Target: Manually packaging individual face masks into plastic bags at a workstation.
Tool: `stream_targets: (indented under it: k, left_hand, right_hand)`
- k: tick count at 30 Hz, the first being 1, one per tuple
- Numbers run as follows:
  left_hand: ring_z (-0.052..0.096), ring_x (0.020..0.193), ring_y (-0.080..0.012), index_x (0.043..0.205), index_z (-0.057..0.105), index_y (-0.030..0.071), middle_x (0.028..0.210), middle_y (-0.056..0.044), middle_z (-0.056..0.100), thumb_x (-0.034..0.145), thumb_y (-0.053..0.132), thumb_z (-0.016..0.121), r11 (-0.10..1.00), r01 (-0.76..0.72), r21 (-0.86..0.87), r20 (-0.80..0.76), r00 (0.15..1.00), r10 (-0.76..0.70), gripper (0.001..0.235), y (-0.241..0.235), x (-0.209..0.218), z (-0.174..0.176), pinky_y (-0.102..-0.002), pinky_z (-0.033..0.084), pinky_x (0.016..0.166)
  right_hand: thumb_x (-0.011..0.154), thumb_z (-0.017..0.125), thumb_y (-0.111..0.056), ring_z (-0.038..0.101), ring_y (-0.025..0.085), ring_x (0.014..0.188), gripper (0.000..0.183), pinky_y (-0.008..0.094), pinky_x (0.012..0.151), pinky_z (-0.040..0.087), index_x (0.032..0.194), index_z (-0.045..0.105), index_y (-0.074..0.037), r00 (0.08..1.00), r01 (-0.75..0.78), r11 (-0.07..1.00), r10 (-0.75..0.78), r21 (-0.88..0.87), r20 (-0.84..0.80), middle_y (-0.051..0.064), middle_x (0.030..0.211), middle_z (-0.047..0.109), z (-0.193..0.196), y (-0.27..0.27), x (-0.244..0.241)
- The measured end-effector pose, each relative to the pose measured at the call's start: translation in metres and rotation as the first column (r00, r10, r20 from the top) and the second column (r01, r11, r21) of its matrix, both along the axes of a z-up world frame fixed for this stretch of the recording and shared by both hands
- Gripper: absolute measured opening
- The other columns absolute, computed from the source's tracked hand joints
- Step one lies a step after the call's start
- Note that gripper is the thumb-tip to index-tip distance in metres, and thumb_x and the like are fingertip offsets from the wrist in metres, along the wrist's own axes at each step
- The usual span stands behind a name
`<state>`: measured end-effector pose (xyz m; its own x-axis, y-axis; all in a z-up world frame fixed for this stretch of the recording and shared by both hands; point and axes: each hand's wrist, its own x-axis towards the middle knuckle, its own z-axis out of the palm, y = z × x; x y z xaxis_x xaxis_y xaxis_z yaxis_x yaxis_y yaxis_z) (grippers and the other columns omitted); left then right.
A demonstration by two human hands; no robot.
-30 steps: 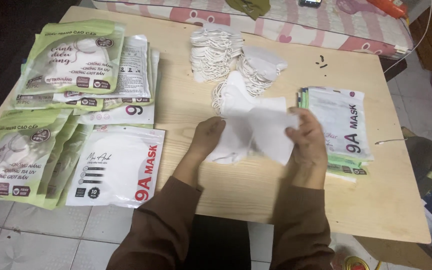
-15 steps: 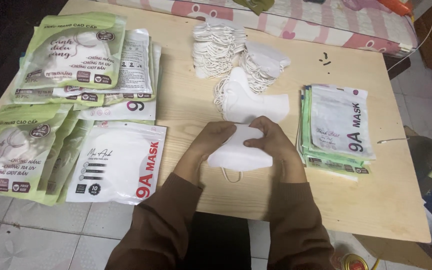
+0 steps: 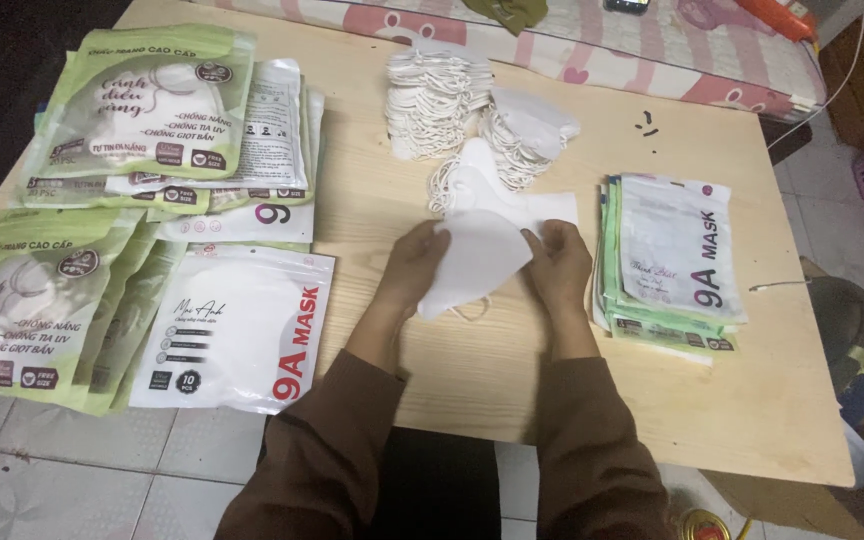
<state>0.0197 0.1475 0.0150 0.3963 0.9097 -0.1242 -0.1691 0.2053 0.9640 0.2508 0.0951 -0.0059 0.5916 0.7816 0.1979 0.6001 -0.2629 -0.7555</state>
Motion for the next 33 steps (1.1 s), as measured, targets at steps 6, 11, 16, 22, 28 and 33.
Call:
stream_targets:
  k: [6, 11, 16, 22, 28, 33]
  left_hand:
    - [0.070, 0.100, -0.0253, 0.128, 0.063, 0.003, 0.110, -0.016, 0.071, 0.105, 0.020, 0.055, 0.970, -0.206, -0.125, 0.279, 0.931, 0.234, 0.029, 0.013, 0.002, -0.026, -0.042, 0.059, 0.087]
    - [0.069, 0.099, -0.0230, 0.127, 0.063, 0.004, 0.107, -0.014, 0.071, 0.106, 0.019, 0.055, 0.950, -0.279, -0.141, 0.342, 0.887, 0.311, 0.027, 0.020, 0.007, -0.039, -0.038, 0.059, 0.087]
    - [0.069, 0.098, -0.0215, 0.127, 0.063, 0.004, 0.106, -0.014, 0.072, 0.106, 0.020, 0.055, 0.942, -0.311, -0.127, 0.325, 0.884, 0.336, 0.028, 0.009, 0.001, -0.013, -0.038, 0.059, 0.087]
    - [0.068, 0.105, -0.0247, 0.123, 0.066, 0.005, 0.106, -0.016, 0.071, 0.106, 0.021, 0.053, 0.921, -0.373, 0.116, 0.085, 0.927, 0.365, 0.026, 0.007, -0.001, -0.013, -0.042, 0.056, 0.092]
    - [0.069, 0.107, -0.0260, 0.116, 0.072, 0.007, 0.104, -0.016, 0.075, 0.103, 0.025, 0.060, 0.952, -0.135, 0.276, -0.143, 0.973, 0.180, 0.025, -0.002, 0.001, -0.002, -0.045, 0.057, 0.090]
    - [0.068, 0.108, -0.0276, 0.123, 0.072, 0.009, 0.113, -0.018, 0.073, 0.105, 0.027, 0.054, 0.965, 0.212, 0.155, -0.107, 0.975, -0.197, 0.031, -0.013, -0.001, 0.015, -0.049, 0.055, 0.093]
  right_hand:
    - [0.080, 0.081, -0.023, 0.063, 0.034, 0.109, 0.076, 0.048, 0.097, 0.050, 0.148, 0.050, -0.006, 0.988, 0.068, 0.975, -0.037, -0.213, 0.147, 0.015, 0.113, 0.074, 0.002, 0.015, -0.016]
    - [0.078, 0.088, -0.015, 0.067, 0.035, 0.094, 0.053, 0.046, 0.086, 0.052, 0.124, 0.062, -0.007, 0.994, 0.086, 0.996, -0.088, 0.020, 0.064, 0.014, 0.096, 0.071, -0.008, 0.018, -0.014]
    - [0.081, 0.087, -0.014, 0.068, 0.033, 0.085, 0.018, 0.039, 0.080, 0.053, 0.093, 0.075, -0.015, 0.990, 0.081, 0.948, -0.111, 0.309, 0.082, 0.011, 0.084, 0.070, -0.008, 0.002, -0.003]
    - [0.098, 0.072, -0.010, 0.058, 0.018, 0.090, 0.014, 0.031, 0.086, 0.046, 0.106, 0.061, -0.010, 0.981, 0.164, 0.630, -0.020, 0.759, -0.195, 0.007, 0.095, 0.060, 0.027, -0.017, 0.028]
    - [0.088, 0.077, 0.000, 0.068, 0.012, 0.069, 0.015, 0.022, 0.068, 0.059, 0.094, 0.067, -0.010, 0.804, -0.037, 0.838, 0.348, 0.545, -0.481, -0.001, 0.079, 0.067, 0.052, -0.044, 0.016]
    - [0.074, 0.083, 0.009, 0.066, 0.013, 0.075, 0.024, 0.031, 0.072, 0.057, 0.091, 0.074, -0.005, 0.782, -0.313, 0.909, 0.411, 0.275, -0.468, 0.007, 0.081, 0.073, 0.078, -0.044, -0.028]
